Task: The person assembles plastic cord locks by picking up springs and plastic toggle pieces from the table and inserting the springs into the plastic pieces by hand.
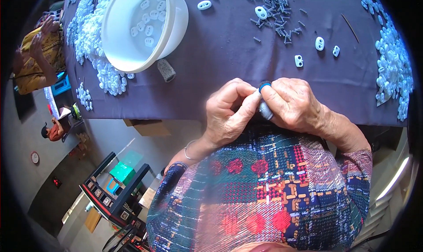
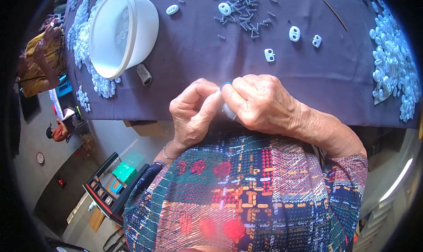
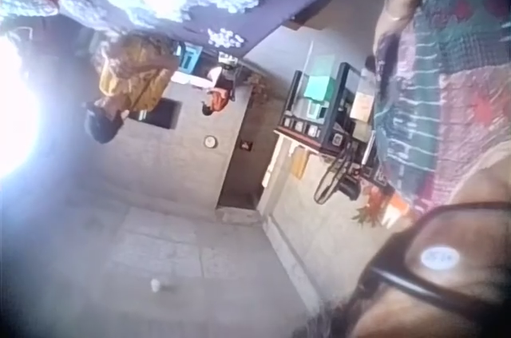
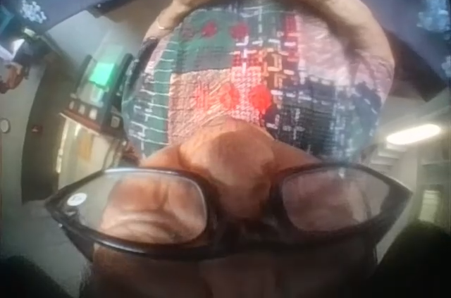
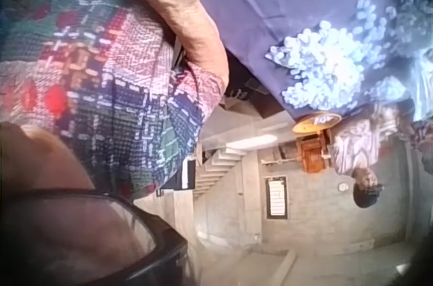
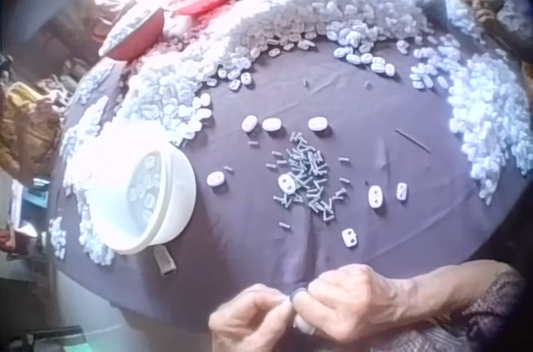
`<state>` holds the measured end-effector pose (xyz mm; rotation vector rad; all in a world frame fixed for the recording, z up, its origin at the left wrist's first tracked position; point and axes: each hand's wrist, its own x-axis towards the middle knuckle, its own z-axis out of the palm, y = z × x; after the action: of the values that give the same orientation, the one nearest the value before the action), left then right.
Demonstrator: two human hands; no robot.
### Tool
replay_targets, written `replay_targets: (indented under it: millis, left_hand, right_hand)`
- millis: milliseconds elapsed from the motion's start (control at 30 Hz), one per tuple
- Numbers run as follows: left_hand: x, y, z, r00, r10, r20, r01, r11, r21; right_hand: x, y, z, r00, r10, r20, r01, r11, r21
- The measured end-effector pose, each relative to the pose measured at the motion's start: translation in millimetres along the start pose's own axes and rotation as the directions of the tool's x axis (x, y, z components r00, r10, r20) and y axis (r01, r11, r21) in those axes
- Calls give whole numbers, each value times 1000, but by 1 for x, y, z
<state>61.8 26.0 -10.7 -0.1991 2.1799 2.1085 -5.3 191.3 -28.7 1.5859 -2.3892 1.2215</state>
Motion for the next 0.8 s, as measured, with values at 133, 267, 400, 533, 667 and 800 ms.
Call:
replay_targets:
  millis: [133, 267, 400, 533, 667, 800]
  left_hand:
    - [3, 1, -1, 999, -42, -10, 41, 995, -86]
    - [1, 2, -4, 998, -60, 20, 62, 990, -129]
    - [1, 10, -7, 985, -161, 58, 167, 980, -106]
    - [3, 9, -7, 981, -177, 79, 187, 970, -156]
    - [3, 14, -7, 978, -188, 89, 199, 969, -147]
    - [5, 20, -8, 995, -82, 64, 80, 996, 35]
  right_hand:
    - [4, 1, -2, 998, 51, -28, -50, 998, 41]
    - [9, 3, -16, 992, 96, 84, -111, 971, 212]
    - [11, 7, -22, 952, 264, 156, -307, 835, 457]
    - [14, 10, -25, 918, 339, 208, -397, 762, 512]
    - [20, 9, -28, 869, 374, 324, -494, 695, 523]
    - [20, 5, -30, 826, 471, 311, -545, 524, 654]
